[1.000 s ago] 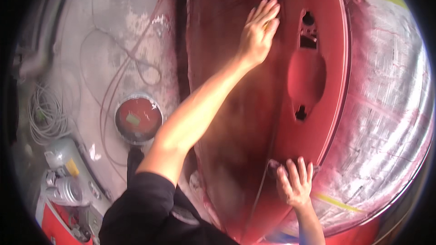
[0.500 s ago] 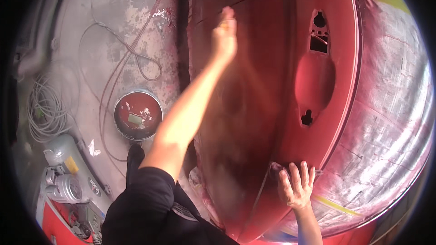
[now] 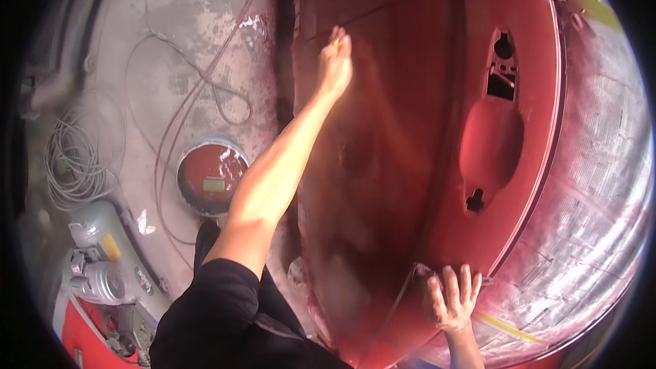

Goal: The person sands a red car door with a sanding block, repeatedly dipping it into a bucket of water and wiping the surface with a cloth. The person works on the door's flat panels and edges, occasionally wiping away residue.

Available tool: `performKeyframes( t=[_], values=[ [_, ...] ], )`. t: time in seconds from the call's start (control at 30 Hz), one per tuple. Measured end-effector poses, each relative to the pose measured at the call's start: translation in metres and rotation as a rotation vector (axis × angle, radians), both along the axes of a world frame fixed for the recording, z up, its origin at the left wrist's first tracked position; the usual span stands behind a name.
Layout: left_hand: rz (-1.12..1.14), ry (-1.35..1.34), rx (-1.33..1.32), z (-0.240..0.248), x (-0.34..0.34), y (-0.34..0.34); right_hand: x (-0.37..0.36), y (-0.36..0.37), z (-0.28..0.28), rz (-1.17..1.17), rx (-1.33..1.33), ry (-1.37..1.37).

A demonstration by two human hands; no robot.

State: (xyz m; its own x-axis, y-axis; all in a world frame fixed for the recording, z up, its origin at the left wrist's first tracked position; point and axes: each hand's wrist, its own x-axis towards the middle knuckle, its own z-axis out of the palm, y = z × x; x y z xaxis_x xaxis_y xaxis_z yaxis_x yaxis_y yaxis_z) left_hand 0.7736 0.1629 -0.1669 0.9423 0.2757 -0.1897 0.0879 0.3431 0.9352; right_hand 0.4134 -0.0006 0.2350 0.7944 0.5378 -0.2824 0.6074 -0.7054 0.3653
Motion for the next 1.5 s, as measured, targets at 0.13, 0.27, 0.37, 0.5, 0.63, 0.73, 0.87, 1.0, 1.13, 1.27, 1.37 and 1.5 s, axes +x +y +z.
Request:
performKeyframes(
  t=[0.13,0.27,0.37,0.5,0.63,0.73,0.87,1.0,1.13,1.27,1.37,1.5],
  values=[
    [0.024,-0.435,0.047,0.13,-0.04,-0.029,-0.008,0.0,0.006,-0.024,-0.03,-0.009],
    [0.071,-0.386,-0.041,0.061,0.013,-0.005,-0.004,0.0,0.001,-0.006,-0.028,-0.005],
    [0.021,-0.241,0.056,0.032,0.011,-0.002,0.003,-0.001,-0.003,-0.007,-0.035,0.009],
    [-0.274,-0.193,0.161,0.06,-0.171,-0.04,-0.01,-0.003,0.01,-0.044,-0.08,-0.004],
    [-0.185,-0.196,0.137,0.023,-0.165,-0.042,-0.007,-0.005,0.003,-0.011,-0.067,-0.002],
    [-0.128,-0.143,0.245,-0.033,-0.02,0.014,-0.004,-0.006,-0.003,0.018,-0.04,0.0],
    [-0.203,-0.149,0.183,-0.024,-0.072,-0.006,-0.01,-0.002,0.001,-0.014,-0.074,-0.005],
    [-0.357,-0.084,0.141,-0.007,-0.245,-0.036,-0.012,-0.007,0.007,0.008,-0.096,0.004],
    [-0.243,-0.124,0.293,-0.038,-0.104,-0.006,-0.014,-0.01,0.004,0.025,-0.105,-0.01],
    [-0.204,-0.099,0.311,-0.062,-0.018,0.025,-0.01,-0.011,-0.003,0.014,-0.078,-0.01],
    [-0.329,-0.103,0.236,-0.032,-0.13,-0.003,-0.014,-0.008,0.002,-0.014,-0.1,-0.026],
    [-0.443,-0.041,0.17,-0.028,-0.213,-0.01,-0.018,-0.013,0.007,0.003,-0.118,-0.007]
  ],
)
